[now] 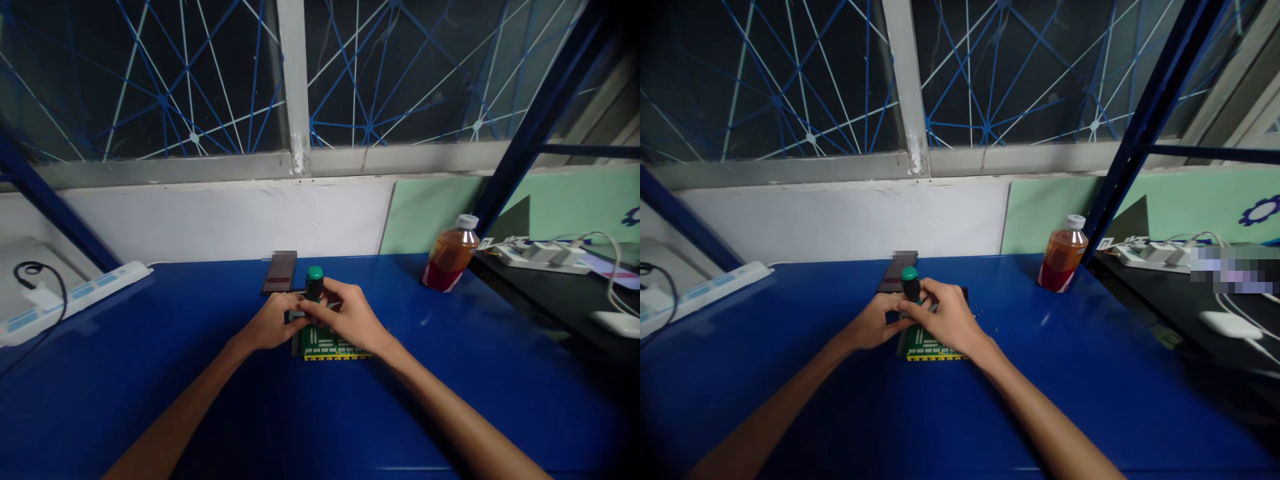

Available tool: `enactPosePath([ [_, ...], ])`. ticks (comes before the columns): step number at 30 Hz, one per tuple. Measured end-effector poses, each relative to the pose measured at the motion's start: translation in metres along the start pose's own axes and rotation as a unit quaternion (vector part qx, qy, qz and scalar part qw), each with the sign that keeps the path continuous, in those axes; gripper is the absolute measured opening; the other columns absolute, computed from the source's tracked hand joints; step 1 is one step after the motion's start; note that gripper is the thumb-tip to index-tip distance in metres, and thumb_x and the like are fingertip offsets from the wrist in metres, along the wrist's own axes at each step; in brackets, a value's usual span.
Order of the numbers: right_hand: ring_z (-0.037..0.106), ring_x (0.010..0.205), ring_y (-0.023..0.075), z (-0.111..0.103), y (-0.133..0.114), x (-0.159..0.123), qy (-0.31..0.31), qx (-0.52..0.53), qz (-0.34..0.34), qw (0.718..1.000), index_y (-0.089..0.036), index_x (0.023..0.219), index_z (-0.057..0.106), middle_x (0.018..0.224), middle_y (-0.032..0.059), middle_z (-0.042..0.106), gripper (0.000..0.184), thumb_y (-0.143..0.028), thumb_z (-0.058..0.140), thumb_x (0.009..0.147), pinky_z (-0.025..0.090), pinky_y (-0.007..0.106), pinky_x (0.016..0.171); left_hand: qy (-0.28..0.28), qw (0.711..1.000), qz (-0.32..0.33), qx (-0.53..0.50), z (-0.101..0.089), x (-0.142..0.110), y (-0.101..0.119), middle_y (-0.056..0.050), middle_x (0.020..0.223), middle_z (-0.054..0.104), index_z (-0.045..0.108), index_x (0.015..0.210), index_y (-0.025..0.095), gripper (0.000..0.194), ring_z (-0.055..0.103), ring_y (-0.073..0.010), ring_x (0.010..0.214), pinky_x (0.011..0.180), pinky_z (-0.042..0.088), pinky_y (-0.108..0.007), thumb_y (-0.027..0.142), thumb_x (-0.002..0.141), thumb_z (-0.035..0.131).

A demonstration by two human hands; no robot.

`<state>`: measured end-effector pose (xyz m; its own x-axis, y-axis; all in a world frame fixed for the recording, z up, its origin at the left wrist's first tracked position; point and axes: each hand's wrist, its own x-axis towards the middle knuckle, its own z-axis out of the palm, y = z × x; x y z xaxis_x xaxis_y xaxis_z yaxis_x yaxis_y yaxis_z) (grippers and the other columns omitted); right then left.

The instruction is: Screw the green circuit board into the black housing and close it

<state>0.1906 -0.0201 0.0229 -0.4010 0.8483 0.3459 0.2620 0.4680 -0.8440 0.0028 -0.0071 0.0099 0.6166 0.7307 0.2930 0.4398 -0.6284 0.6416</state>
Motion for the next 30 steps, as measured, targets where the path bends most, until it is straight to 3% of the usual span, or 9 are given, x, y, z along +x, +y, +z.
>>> enactPosePath([
  [13, 0.058, 0.057, 0.0128, -0.0024, -0.0009, 0.0018, 0.003, 0.011, 0.006, 1.0, -0.018, 0.08, 0.059, 0.063, -0.0003, 0.061, 0.021, -0.039, 0.061, 0.08, 0.043, 0.026, 0.053, 0.027, 0.999, -0.013, 0.021, 0.0, 0.001, -0.0005, -0.004, 0.081, 0.07, 0.072, 0.08, 0.018, 0.016, 0.063, -0.0198, 0.084, 0.081, 0.046, -0.033, 0.028, 0.082, 0.061],
  [19, 0.058, 0.058, 0.0131, -0.0017, 0.0012, 0.0014, 0.01, -0.001, 0.006, 1.0, -0.017, 0.081, 0.059, 0.063, 0.0, 0.061, 0.023, -0.04, 0.062, 0.08, 0.042, 0.026, 0.053, -0.001, 1.0, -0.01, -0.019, 0.0005, 0.0013, -0.0011, -0.004, 0.093, 0.07, 0.072, 0.088, 0.018, 0.018, 0.063, -0.0184, 0.088, 0.081, 0.047, -0.029, 0.03, 0.085, 0.058],
  [25, 0.055, 0.057, 0.0111, -0.0018, -0.0009, 0.001, 0.009, 0.004, -0.01, 1.0, -0.019, 0.077, 0.056, 0.064, -0.0014, 0.059, 0.021, -0.039, 0.06, 0.081, 0.042, 0.025, 0.053, 0.025, 0.999, -0.033, -0.024, 0.0022, 0.0009, -0.0047, -0.004, 0.083, 0.07, 0.073, 0.08, 0.018, 0.015, 0.064, -0.0194, 0.085, 0.086, 0.047, -0.032, 0.029, 0.081, 0.063],
  [30, 0.056, 0.058, 0.0129, -0.0025, -0.0009, 0.0008, 0.008, -0.015, 0.005, 1.0, -0.018, 0.079, 0.058, 0.063, -0.0005, 0.06, 0.025, -0.043, 0.059, 0.081, 0.042, 0.027, 0.053, 0.009, 0.999, -0.022, -0.023, 0.0005, 0.0009, -0.0017, -0.005, 0.095, 0.07, 0.073, 0.087, 0.018, 0.017, 0.063, -0.0207, 0.091, 0.086, 0.046, -0.034, 0.029, 0.083, 0.059],
])
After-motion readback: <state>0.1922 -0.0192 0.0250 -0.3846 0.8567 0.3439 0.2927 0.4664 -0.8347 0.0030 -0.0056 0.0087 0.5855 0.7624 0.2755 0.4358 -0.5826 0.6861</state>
